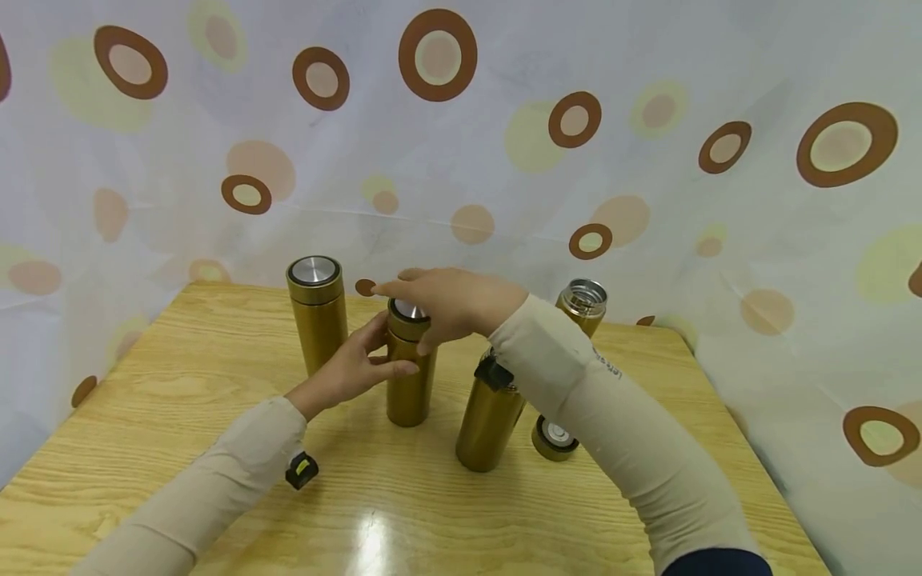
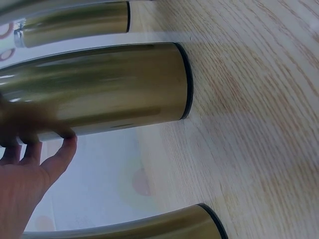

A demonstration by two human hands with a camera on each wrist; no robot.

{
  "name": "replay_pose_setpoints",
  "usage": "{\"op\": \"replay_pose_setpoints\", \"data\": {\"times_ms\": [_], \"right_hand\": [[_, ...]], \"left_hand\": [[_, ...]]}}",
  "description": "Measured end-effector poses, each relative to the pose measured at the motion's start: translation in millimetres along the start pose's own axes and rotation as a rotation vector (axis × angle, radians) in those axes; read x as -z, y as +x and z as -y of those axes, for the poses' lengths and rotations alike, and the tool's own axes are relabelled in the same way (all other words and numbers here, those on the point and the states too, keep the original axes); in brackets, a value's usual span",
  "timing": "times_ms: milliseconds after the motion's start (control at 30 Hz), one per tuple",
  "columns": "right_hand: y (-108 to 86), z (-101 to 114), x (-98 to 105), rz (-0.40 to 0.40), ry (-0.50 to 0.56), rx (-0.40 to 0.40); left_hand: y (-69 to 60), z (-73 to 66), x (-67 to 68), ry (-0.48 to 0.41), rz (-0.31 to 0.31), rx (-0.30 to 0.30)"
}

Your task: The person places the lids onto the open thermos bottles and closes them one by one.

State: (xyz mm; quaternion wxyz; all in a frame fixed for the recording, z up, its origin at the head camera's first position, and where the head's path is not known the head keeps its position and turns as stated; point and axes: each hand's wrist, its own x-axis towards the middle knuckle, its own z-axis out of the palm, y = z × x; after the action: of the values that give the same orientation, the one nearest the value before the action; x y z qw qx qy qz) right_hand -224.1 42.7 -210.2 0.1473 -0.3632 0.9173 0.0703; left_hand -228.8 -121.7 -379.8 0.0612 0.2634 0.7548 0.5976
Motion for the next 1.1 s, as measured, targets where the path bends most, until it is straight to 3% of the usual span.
{"op": "replay_pose_setpoints", "data": {"times_ms": [167,433,867,1100], "right_hand": [[-1.0,-4.4,1.8,0.012,-0.018,0.062],[3.1,-9.0,-0.1,-0.036,-0.051,0.14],[3.6,-8.6,-1.4,-0.067,-0.065,0.139],[3.1,-5.9,-2.5,-0.063,-0.064,0.087]], "left_hand": [[-0.5,0.4,-0.3,-0.001,-0.005,0.017],[-0.6,1.1,-0.7,-0.009,0.0,0.017],[-0.8,1.0,-0.4,-0.002,0.0,0.013],[0.1,0.3,-0.7,0.014,-0.003,0.003]]}}
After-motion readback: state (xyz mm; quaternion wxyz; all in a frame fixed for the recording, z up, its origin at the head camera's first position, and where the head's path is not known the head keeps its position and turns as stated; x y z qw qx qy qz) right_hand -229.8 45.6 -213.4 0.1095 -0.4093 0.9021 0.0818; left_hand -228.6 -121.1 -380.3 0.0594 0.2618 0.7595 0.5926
